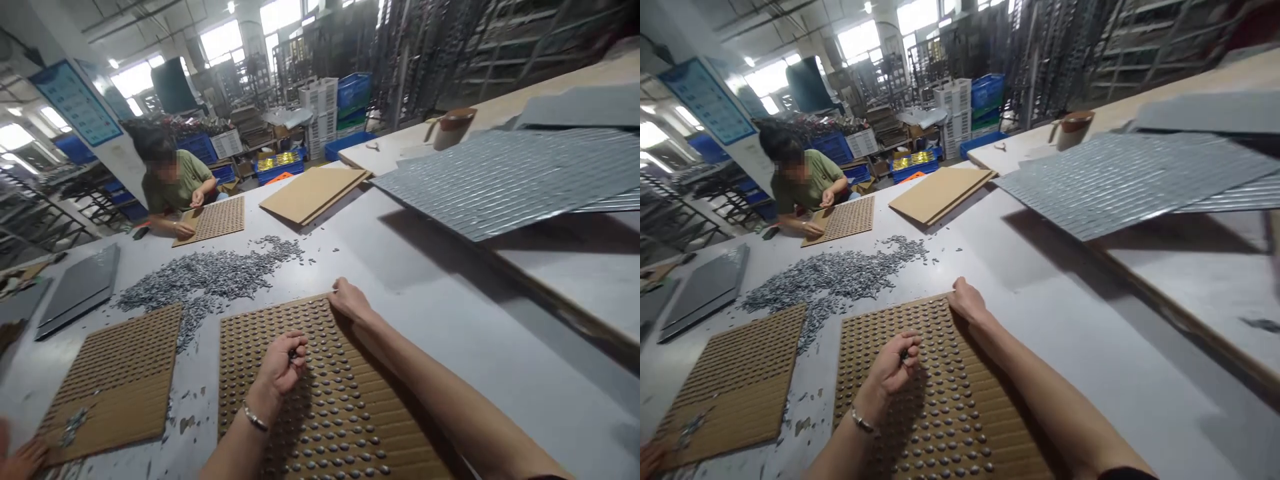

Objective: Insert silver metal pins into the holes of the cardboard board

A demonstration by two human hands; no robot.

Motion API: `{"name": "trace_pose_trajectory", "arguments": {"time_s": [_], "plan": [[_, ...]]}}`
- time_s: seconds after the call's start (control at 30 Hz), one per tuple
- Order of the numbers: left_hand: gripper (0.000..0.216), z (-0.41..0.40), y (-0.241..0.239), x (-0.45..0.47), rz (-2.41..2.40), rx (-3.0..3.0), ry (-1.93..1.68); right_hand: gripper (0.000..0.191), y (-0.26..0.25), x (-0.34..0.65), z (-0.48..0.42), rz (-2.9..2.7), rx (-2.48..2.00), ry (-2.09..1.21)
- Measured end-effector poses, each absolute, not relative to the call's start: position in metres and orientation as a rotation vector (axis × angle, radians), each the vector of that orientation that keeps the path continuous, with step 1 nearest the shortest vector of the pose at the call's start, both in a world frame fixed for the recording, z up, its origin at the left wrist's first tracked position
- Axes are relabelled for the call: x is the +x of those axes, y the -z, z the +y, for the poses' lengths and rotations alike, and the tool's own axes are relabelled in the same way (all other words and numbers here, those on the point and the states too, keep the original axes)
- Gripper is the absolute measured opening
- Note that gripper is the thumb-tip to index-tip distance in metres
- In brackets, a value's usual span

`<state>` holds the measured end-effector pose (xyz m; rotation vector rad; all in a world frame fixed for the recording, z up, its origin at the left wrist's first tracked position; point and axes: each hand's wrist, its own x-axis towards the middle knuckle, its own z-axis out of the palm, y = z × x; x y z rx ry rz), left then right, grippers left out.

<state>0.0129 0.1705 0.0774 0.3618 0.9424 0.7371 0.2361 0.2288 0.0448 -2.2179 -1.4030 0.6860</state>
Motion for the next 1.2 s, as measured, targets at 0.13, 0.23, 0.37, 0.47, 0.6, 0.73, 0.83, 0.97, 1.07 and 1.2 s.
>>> {"name": "trace_pose_trajectory", "arguments": {"time_s": [0.13, 0.23, 0.37, 0.47, 0.6, 0.73, 0.83, 0.97, 1.07, 1.2], "plan": [[0.015, 0.167, -0.079, 0.022, 0.986, 0.389, -0.818, 0.035, -0.041, 0.234, 0.219, -1.381, -2.101, -0.699], [0.012, 0.163, -0.080, 0.027, 0.947, 0.396, -0.837, 0.023, -0.050, 0.222, 0.194, -1.429, -1.788, -0.681], [0.019, 0.157, -0.079, 0.033, 0.899, 0.427, -0.837, 0.028, -0.070, 0.195, 0.146, -1.620, -1.395, -0.864], [0.031, 0.152, -0.076, 0.038, 0.881, 0.468, -0.819, 0.029, -0.082, 0.184, 0.121, -1.561, -1.339, -0.913], [0.044, 0.146, -0.075, 0.041, 0.843, 0.470, -0.781, 0.035, -0.086, 0.183, 0.108, -1.396, -1.346, -1.031], [0.046, 0.141, -0.077, 0.046, 0.883, 0.555, -0.787, 0.043, -0.077, 0.185, 0.102, -1.251, -1.328, -1.211], [0.046, 0.138, -0.078, 0.050, 0.963, 0.644, -0.833, 0.042, -0.071, 0.186, 0.098, -1.179, -1.287, -1.266], [0.046, 0.136, -0.080, 0.055, 1.015, 0.735, -0.849, 0.041, -0.069, 0.186, 0.093, -0.999, -1.220, -1.374], [0.043, 0.137, -0.077, 0.057, 0.990, 0.763, -0.824, 0.039, -0.067, 0.187, 0.094, -0.848, -1.165, -1.472], [0.036, 0.149, -0.073, 0.058, 0.937, 0.685, -0.807, 0.033, -0.056, 0.201, 0.115, -0.944, -1.257, -1.384]]}}
